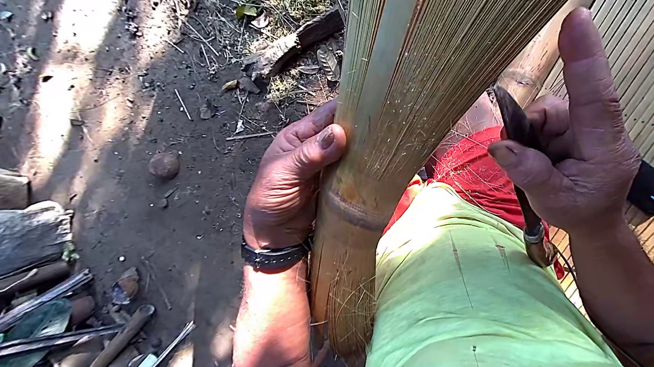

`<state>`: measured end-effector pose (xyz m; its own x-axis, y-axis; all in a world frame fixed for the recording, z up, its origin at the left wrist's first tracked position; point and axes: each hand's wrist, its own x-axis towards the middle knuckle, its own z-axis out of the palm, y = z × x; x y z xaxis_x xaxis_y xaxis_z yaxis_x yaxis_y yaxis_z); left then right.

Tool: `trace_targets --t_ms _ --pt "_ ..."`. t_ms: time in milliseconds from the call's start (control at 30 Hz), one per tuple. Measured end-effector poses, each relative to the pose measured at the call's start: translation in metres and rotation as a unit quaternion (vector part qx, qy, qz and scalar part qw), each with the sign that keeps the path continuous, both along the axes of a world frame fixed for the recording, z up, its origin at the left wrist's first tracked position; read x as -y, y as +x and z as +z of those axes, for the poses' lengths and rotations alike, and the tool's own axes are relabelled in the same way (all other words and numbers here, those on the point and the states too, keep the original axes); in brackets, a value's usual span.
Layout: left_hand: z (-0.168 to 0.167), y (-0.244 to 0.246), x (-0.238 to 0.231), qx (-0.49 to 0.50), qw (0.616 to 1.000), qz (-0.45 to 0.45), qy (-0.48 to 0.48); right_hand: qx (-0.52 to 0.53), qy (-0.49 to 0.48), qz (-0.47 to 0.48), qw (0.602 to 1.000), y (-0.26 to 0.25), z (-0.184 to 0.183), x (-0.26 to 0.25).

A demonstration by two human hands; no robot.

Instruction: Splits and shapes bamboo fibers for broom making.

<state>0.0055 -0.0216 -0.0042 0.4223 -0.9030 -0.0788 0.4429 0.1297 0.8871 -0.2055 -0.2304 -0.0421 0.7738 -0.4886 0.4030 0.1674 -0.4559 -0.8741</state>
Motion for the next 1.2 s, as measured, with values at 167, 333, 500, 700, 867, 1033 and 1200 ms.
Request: trace_targets --t_ms 167,333,500,700,867,1033,1200 --pt "-0.005 -0.001 -0.013 0.000 1.000 -0.012 -0.012 -0.004 0.146 0.100 0.984 -0.008 -0.011 -0.002" --pt "-0.004 0.000 -0.008 -0.007 0.999 -0.029 -0.030 0.025 0.323 0.185 0.928 0.000 -0.008 0.005" --pt "-0.002 0.000 -0.009 -0.001 0.998 -0.039 -0.043 0.058 0.381 0.193 0.902 0.005 -0.007 0.013" --pt "-0.005 -0.001 -0.009 0.004 0.999 -0.032 -0.038 0.051 0.258 0.191 0.946 -0.005 -0.007 0.003" --pt "-0.006 -0.003 -0.008 0.011 1.000 -0.011 -0.013 0.053 0.047 0.177 0.982 -0.016 -0.011 -0.020" --pt "-0.001 0.003 0.008 -0.008 1.000 -0.023 -0.014 0.020 -0.050 0.088 0.995 -0.003 -0.007 -0.017" --pt "0.000 0.012 0.016 -0.026 0.998 -0.046 -0.037 0.046 -0.109 0.065 0.991 0.011 -0.002 -0.018"
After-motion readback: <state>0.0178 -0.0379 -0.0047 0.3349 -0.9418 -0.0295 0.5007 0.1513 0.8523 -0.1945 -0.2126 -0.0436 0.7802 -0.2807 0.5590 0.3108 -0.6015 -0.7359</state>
